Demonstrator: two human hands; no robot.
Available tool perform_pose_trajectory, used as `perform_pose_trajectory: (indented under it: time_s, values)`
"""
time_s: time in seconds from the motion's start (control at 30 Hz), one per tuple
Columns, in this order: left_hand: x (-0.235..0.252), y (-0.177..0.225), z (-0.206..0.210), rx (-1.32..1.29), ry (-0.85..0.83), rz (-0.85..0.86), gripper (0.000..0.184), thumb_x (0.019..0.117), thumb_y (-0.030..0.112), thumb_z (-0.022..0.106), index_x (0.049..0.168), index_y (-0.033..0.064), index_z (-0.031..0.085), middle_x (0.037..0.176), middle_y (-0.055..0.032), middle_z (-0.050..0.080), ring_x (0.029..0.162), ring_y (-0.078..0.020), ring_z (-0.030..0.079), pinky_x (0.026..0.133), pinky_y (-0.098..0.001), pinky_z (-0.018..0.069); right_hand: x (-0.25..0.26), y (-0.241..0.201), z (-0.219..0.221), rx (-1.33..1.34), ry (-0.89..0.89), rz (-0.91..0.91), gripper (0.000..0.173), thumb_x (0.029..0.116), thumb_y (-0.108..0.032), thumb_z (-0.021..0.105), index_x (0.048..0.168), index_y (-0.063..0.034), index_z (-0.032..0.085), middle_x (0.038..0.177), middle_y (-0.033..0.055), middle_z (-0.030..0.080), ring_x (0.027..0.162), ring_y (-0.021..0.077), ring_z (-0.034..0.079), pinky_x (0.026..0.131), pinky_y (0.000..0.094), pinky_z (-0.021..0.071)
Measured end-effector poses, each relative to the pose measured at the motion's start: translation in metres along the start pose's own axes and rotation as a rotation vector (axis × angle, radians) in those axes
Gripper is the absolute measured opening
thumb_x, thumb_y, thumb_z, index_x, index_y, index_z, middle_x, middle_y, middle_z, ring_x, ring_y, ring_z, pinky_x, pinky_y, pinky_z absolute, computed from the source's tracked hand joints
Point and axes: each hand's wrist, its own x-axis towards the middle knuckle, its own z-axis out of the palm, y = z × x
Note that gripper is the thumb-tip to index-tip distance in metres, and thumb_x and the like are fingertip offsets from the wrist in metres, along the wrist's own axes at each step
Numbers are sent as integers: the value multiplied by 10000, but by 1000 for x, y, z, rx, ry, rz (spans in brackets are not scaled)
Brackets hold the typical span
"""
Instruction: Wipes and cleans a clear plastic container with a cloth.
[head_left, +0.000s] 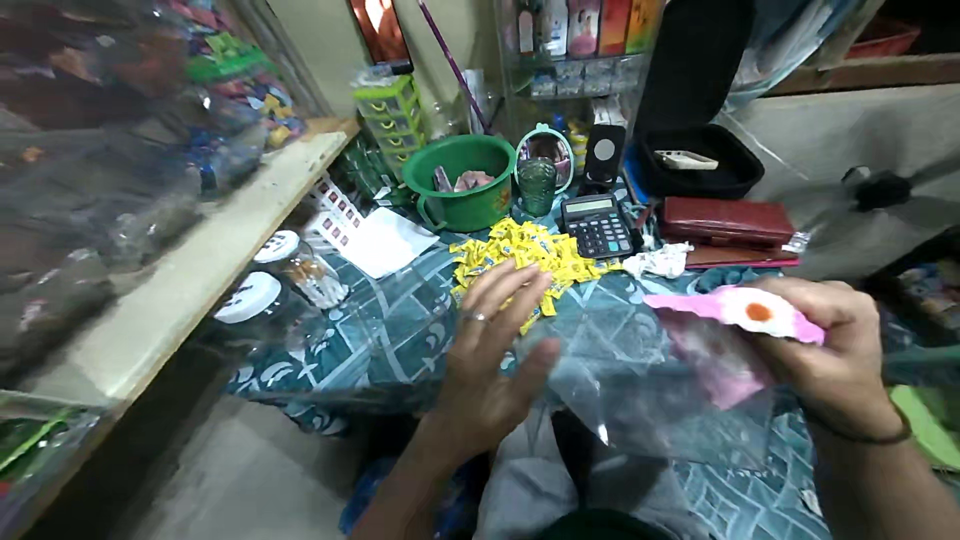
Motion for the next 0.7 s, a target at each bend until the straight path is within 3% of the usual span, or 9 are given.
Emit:
perform_pose_trajectory:
  time_s: [0.07,0.13,0.2,0.37,0.5,0.57,0.63,0.67,0.7]
  values:
    - [2,-5,10,-184,-162,22,459,1057,403,492,1293,51,666,1355,-109,642,1372,-217,508,1137,-416,432,2,3,6,115,21,43,120,948,-256,647,838,-231,687,763,-201,636,716,-122,589,652,88,512]
    - [-3,-5,17,-458,-255,-31,416,1056,329,528,1157,-36,700,1105,-111,743,1097,-127,687,982,-318,559,2,6,9,167,46,49,141,958,-260,638,830,-248,697,758,-201,638,703,-109,593,637,92,512]
    - [-5,1,16,-632,-345,-171,330,1047,244,554,1152,-49,664,899,-40,748,821,-36,708,781,-221,592,1,7,11,149,50,28,146,960,-258,632,822,-234,674,752,-195,620,710,-117,580,645,86,501]
    - [3,8,6,-879,-674,-451,298,1108,168,354,1205,-3,578,1001,-35,751,893,-133,752,820,-325,639,7,7,14,109,87,12,156,1000,-268,594,893,-228,699,823,-199,657,756,-111,604,677,104,525]
    - [-5,16,7,-864,-560,-452,314,1114,170,329,1195,-11,572,1022,-61,754,920,-166,755,847,-352,639,6,1,5,20,512,24,180,1066,-270,525,1095,-259,702,1001,-180,718,895,-23,681,808,220,593]
    - [-10,20,7,-822,-440,-502,323,1114,178,329,1209,-7,576,1006,-48,753,883,-173,759,795,-353,654,-3,-7,1,-34,560,-29,194,1071,-322,517,1156,-237,669,1060,-134,713,976,25,684,854,268,591]
    - [-11,26,12,-773,-270,-562,328,1110,158,321,1218,-17,577,985,-34,759,833,-160,760,754,-331,655,-16,-24,15,-179,307,-53,225,1076,-366,494,1190,-236,638,1065,-144,689,1014,-44,645,871,198,560]
    - [-11,31,16,-758,-174,-594,329,1107,147,309,1207,-16,576,993,-17,753,823,-135,754,753,-313,651,-20,-32,31,-222,102,-62,292,1078,-362,483,1254,-173,620,1163,-75,689,1126,-1,628,974,228,531]
    - [-11,35,21,-739,-79,-626,338,1107,149,282,1189,7,577,1008,33,724,836,-73,731,773,-274,636,-24,-38,54,-265,-72,-96,383,1072,-332,481,1335,-89,619,1320,36,678,1290,142,596,1107,358,470]
